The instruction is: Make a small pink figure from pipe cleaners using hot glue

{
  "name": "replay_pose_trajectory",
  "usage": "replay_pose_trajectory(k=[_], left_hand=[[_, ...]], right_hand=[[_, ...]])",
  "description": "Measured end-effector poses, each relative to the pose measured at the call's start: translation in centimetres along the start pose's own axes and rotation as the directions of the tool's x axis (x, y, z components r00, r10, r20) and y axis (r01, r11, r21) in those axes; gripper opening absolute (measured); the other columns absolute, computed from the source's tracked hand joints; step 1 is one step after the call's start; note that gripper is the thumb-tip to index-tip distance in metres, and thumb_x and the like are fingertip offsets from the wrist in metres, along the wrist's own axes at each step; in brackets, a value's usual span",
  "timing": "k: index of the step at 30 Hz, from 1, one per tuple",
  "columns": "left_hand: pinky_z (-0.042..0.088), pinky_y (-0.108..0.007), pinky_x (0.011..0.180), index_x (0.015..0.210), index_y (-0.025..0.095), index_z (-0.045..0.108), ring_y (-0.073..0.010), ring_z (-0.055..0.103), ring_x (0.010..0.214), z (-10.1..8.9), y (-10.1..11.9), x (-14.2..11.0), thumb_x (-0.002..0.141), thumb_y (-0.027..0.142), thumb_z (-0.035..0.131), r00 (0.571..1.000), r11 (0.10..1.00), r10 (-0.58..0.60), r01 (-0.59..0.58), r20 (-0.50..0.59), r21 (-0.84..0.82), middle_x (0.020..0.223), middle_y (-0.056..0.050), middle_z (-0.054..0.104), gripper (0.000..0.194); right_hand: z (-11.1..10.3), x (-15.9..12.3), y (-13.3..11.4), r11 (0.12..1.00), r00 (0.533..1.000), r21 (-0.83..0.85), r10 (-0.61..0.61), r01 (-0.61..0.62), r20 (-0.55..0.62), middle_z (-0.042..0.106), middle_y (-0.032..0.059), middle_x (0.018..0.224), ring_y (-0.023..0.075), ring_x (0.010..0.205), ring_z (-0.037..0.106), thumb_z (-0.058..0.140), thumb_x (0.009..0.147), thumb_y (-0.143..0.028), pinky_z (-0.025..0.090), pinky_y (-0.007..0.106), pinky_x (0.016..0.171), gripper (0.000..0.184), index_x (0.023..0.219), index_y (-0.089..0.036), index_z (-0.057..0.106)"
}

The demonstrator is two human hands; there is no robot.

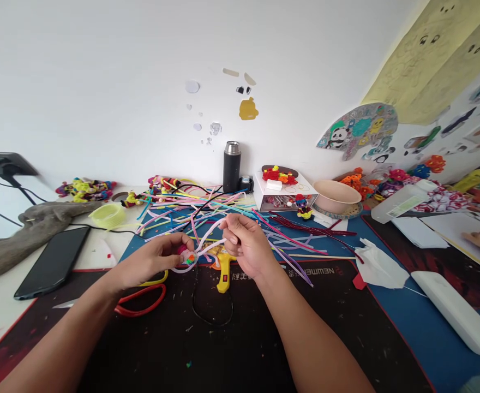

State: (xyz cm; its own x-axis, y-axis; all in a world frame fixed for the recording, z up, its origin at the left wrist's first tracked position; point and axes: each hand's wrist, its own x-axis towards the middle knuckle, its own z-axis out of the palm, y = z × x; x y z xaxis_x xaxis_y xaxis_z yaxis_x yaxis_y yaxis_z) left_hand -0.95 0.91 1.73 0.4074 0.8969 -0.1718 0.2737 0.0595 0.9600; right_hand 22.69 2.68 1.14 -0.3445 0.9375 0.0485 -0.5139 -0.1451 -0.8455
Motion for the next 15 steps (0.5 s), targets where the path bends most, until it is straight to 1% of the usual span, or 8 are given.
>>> replay_pose_trajectory(k=[5, 9, 12, 15], left_hand=[[0.048, -0.028, 0.068, 0.095, 0.024, 0.074, -0.0196, 0.058, 0.077, -0.10, -0.53, -0.03, 0.080, 0.036, 0.078, 0.998, 0.997, 0.055, -0.052, -0.041, 0.056, 0.091, -0.003, 0.068, 0.020], [0.048, -0.028, 0.069, 0.097, 0.023, 0.072, -0.0195, 0.057, 0.078, 0.05, -0.68, 0.03, 0.083, 0.040, 0.077, 0.997, 0.995, 0.057, -0.053, -0.045, 0.080, 0.093, -0.004, 0.067, 0.023], [0.047, -0.028, 0.067, 0.098, 0.022, 0.069, -0.0183, 0.053, 0.076, 0.24, -0.70, 0.08, 0.086, 0.044, 0.077, 0.998, 0.993, 0.055, -0.050, -0.039, 0.108, 0.090, -0.002, 0.063, 0.026], [0.045, -0.027, 0.066, 0.105, 0.023, 0.067, -0.0172, 0.051, 0.074, 0.43, -0.75, 0.07, 0.089, 0.046, 0.076, 0.998, 0.994, 0.051, -0.047, -0.039, 0.099, 0.088, -0.001, 0.062, 0.030]], right_hand=[[-0.16, 0.12, 0.06, 1.000, 1.000, 0.018, 0.007, -0.007, -0.027, 0.036, -0.0106, 0.054, 0.0039, 0.044, 0.018, 0.090, 0.077, -0.061, 0.013, 0.024, 0.044, 0.047, 0.080, -0.019, 0.069], [-0.15, 0.23, 0.08, 0.998, 0.998, 0.055, 0.033, -0.031, -0.049, 0.035, -0.0115, 0.052, 0.0034, 0.042, 0.017, 0.091, 0.078, -0.058, 0.012, 0.023, 0.043, 0.046, 0.079, -0.018, 0.069], [-0.12, 0.30, -0.11, 0.996, 0.995, 0.084, 0.041, -0.034, -0.087, 0.036, -0.0116, 0.051, 0.0030, 0.041, 0.018, 0.093, 0.076, -0.056, 0.011, 0.022, 0.042, 0.045, 0.078, -0.018, 0.069], [-0.20, 0.31, -0.42, 0.994, 0.991, 0.108, 0.039, -0.025, -0.127, 0.042, -0.0105, 0.054, 0.0025, 0.040, 0.024, 0.094, 0.074, -0.053, 0.013, 0.021, 0.041, 0.043, 0.080, -0.017, 0.071]])
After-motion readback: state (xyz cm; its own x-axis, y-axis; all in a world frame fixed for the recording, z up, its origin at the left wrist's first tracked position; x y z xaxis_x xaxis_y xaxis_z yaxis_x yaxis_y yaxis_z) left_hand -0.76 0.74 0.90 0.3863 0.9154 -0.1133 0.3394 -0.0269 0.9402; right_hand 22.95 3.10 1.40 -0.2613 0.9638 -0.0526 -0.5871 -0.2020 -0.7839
